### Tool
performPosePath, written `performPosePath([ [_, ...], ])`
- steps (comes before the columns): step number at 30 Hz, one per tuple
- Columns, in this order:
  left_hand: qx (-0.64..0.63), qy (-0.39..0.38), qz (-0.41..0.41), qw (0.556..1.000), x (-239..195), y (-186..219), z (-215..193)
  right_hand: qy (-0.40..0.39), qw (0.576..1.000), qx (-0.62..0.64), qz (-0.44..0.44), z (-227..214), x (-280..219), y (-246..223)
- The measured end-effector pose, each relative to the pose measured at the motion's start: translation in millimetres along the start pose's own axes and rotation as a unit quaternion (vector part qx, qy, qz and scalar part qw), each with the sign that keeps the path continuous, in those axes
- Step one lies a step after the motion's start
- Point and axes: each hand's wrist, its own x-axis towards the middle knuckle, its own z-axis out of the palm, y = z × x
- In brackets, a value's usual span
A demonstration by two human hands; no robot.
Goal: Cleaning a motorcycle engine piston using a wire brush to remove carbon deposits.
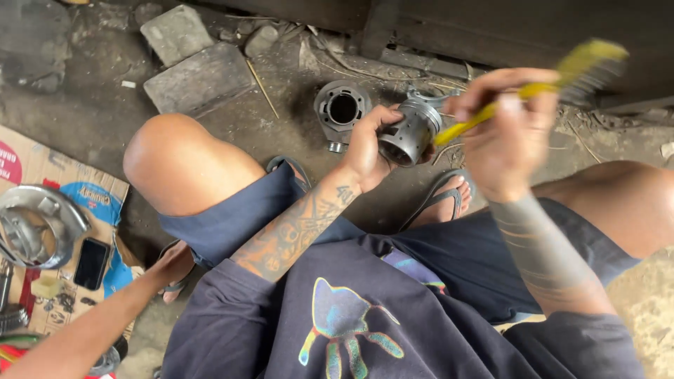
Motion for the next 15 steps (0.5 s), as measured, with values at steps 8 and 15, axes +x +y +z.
performPosePath([
  [8,-0.009,0.03,0.047,0.998,-12.4,-1.5,10.8,-0.004,0.982,-0.188,-0.026,-24.4,-2.1,-24.5],
  [15,0.116,-0.039,0.144,0.982,-25.6,24.6,-1.2,-0.267,0.838,-0.464,0.111,17.7,23.4,-73.0],
])
